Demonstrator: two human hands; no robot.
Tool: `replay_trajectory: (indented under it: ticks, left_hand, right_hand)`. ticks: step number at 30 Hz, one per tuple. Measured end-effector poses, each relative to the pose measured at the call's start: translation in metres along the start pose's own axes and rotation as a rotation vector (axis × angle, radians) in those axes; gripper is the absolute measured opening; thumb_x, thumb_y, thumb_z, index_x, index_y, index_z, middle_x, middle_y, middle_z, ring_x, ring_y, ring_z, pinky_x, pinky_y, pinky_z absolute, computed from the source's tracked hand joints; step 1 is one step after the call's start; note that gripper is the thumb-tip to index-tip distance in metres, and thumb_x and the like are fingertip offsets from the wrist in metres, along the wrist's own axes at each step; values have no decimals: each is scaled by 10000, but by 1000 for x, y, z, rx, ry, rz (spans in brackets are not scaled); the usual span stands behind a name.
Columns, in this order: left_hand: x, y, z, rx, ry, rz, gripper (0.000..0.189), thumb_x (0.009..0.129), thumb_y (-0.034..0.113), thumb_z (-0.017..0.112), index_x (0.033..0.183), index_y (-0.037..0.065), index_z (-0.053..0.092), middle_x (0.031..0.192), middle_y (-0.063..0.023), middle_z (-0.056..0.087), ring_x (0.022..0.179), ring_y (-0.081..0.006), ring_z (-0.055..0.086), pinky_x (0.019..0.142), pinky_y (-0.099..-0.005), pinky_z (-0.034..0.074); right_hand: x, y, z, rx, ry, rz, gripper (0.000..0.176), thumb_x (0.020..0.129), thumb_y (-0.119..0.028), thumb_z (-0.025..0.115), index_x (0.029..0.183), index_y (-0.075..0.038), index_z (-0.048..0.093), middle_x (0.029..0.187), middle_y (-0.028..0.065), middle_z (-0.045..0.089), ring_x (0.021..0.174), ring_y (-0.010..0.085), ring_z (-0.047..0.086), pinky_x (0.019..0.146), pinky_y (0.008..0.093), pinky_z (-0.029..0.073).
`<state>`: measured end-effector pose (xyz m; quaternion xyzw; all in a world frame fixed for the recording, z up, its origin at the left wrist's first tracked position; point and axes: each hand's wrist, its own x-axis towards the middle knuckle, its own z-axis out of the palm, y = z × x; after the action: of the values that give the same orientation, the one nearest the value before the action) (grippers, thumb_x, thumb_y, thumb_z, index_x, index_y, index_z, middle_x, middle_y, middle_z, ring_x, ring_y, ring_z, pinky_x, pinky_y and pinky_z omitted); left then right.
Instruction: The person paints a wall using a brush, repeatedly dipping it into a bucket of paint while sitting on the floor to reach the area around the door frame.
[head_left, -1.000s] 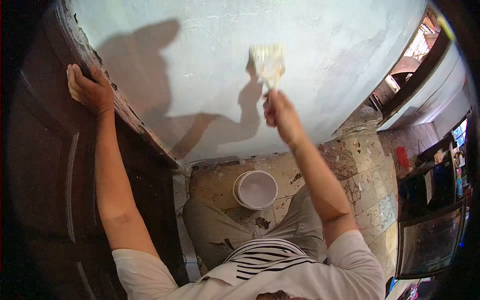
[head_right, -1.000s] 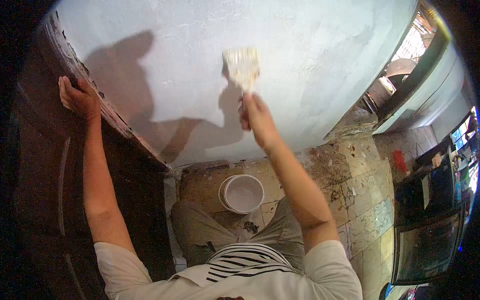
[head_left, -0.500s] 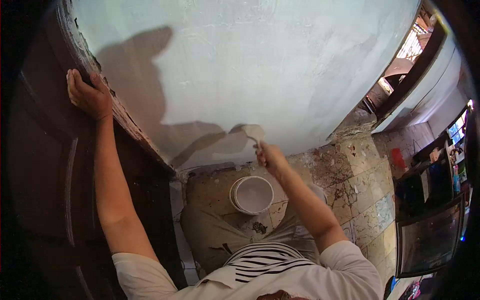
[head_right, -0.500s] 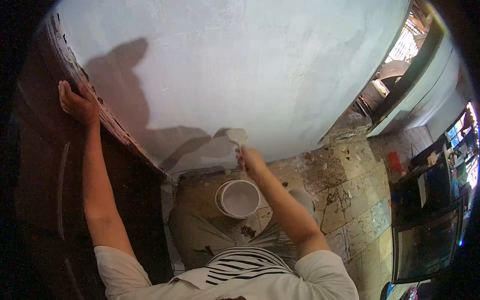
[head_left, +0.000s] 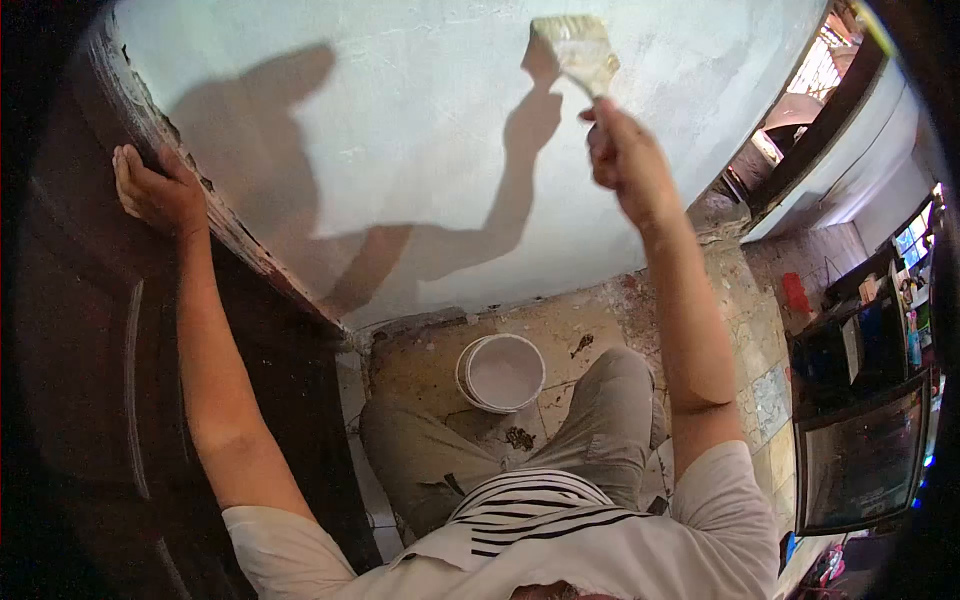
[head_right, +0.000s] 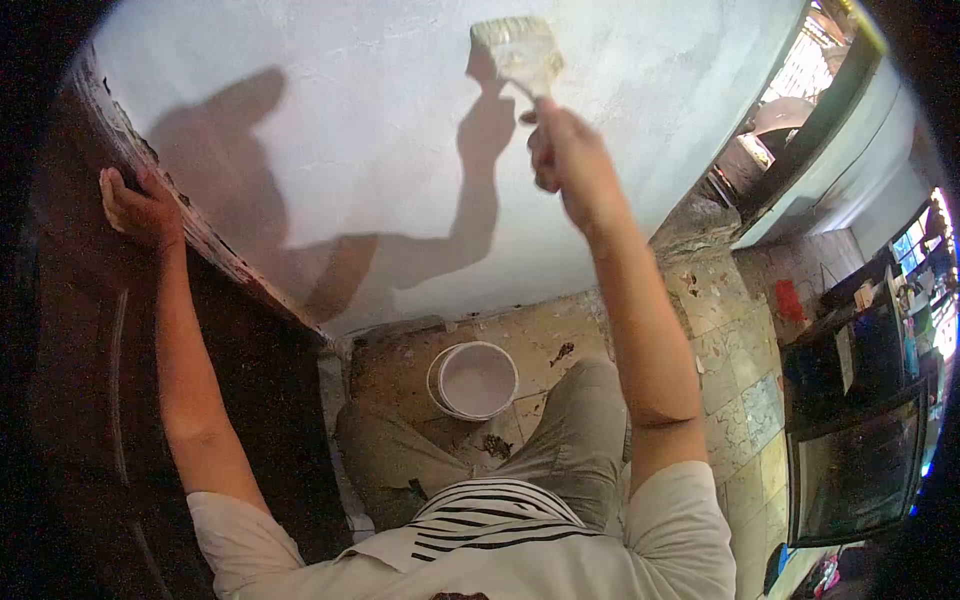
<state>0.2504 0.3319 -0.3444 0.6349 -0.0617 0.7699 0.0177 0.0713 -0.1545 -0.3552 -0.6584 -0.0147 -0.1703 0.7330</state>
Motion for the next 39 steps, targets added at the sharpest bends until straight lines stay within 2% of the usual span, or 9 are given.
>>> replay_trajectory:
  ticks: [9,12,16,19,21,26,30,33,39]
  left_hand:
    - [-1,-1,3,-65,3,-23,517,991,421,428,1332,31,431,1387,-144,441,1279,-320,409,1030,-501,292]
    - [1,3,2,-51,43,1,509,993,420,427,1313,26,458,1372,-136,462,1254,-317,438,1018,-490,313]
    - [1,-2,3,-20,62,52,449,991,393,455,1278,49,480,1349,-125,478,1224,-302,472,981,-476,361]
    - [3,3,-1,25,48,57,426,990,381,469,1267,58,476,1325,-125,490,1213,-300,481,966,-475,374]
    - [5,4,-1,37,53,63,419,988,376,477,1264,60,473,1311,-124,497,1210,-298,482,961,-473,379]
    - [3,5,-2,88,48,83,414,985,356,495,1267,56,459,1282,-125,500,1179,-286,497,941,-448,393]
    - [3,2,-1,115,38,85,415,989,354,487,1275,55,444,1280,-124,496,1169,-284,499,938,-437,393]
    - [5,5,-3,93,40,107,416,994,357,476,1273,51,438,1270,-121,497,1177,-280,488,942,-430,389]
    - [4,3,-2,72,33,121,426,1001,364,451,1283,45,423,1287,-132,472,1185,-276,467,972,-435,358]
  right_hand:
    - [-65,266,-36,92,175,390,494,967,-516,466,980,-27,533,605,-19,410,456,88,354,410,259,267]
    - [-101,306,-46,143,223,522,483,970,-503,467,979,-26,541,596,-18,403,446,91,348,404,265,271]
    - [-102,312,-63,160,286,781,403,981,-415,485,963,-20,564,593,-9,415,447,97,347,403,275,277]
    - [-66,290,-80,135,345,767,352,978,-350,503,961,-7,579,599,4,440,459,103,351,406,275,275]
    - [-39,243,-89,-36,275,711,333,976,-321,506,968,0,592,599,6,458,454,107,351,409,268,282]
    - [-26,77,-83,-1,166,390,327,972,-307,518,966,15,572,593,-9,418,438,85,324,401,250,245]
    - [-32,10,-76,21,127,153,360,987,-324,502,1034,29,552,585,-43,409,430,45,292,393,215,214]
    - [-25,44,-80,72,182,33,371,990,-341,493,1039,23,548,584,-39,411,432,49,297,392,218,225]
    - [-40,211,-107,36,209,294,478,981,-486,455,1026,-17,539,587,-16,412,452,82,336,425,242,266]
